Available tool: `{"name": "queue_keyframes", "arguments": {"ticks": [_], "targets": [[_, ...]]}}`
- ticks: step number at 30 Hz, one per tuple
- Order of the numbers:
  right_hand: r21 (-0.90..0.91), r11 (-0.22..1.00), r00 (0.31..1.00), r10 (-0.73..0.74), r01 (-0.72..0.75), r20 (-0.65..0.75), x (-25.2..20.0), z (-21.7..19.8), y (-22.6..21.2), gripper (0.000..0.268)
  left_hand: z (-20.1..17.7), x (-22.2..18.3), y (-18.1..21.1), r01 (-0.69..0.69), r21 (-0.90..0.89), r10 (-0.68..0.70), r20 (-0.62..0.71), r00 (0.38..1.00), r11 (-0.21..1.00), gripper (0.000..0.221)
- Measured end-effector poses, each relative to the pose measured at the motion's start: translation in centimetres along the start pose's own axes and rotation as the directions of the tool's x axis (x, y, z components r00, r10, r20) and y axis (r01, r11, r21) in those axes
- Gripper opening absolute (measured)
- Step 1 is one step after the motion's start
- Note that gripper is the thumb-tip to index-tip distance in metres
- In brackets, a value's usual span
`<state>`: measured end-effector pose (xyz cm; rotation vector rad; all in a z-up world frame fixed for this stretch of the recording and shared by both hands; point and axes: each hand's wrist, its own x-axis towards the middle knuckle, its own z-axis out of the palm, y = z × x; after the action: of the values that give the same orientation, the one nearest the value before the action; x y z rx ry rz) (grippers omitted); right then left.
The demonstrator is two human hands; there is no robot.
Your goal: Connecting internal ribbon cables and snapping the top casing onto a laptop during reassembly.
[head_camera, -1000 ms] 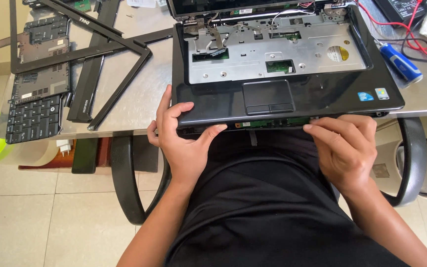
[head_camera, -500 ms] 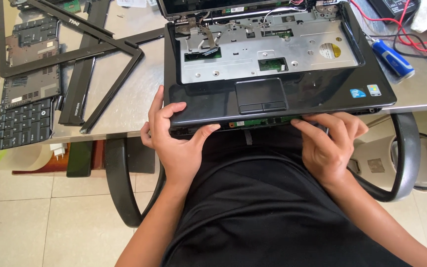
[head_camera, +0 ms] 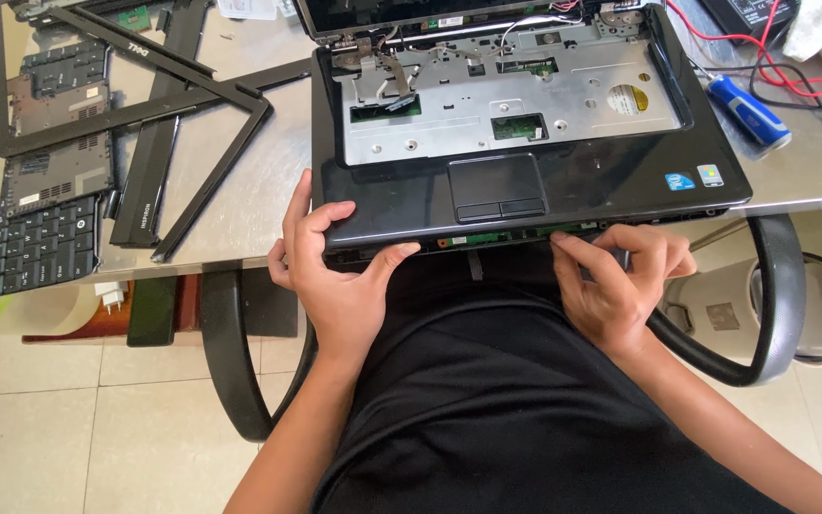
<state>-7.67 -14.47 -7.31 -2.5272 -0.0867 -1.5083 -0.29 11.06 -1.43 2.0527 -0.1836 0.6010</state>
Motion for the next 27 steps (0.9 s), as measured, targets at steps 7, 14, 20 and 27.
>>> {"name": "queue_keyframes", "arguments": {"ticks": [7,14,20,27], "targets": [[0.057,0.997,0.998,0.053,-0.051,-0.038,-0.1,-0.3,1.0,0.029,0.0,-0.4,-0.6,-0.03,0.015,0.03,0.004,1.0,0.999,0.06],[0.194,0.976,0.978,0.13,-0.097,-0.161,3.0,-2.1,2.7,0.023,-0.4,-0.9,-0.7,-0.031,0.027,0.029,0.062,0.998,0.999,0.058],[0.215,0.88,0.904,0.425,-0.424,0.043,4.1,-3.2,4.0,0.033,-0.8,-0.9,-0.4,-0.018,0.095,0.003,0.149,0.989,0.995,0.055],[0.301,0.798,0.853,0.489,-0.522,0.183,4.8,-3.4,4.0,0.04,-0.7,-0.7,-0.1,-0.028,0.199,-0.017,0.221,0.975,0.98,0.073]]}}
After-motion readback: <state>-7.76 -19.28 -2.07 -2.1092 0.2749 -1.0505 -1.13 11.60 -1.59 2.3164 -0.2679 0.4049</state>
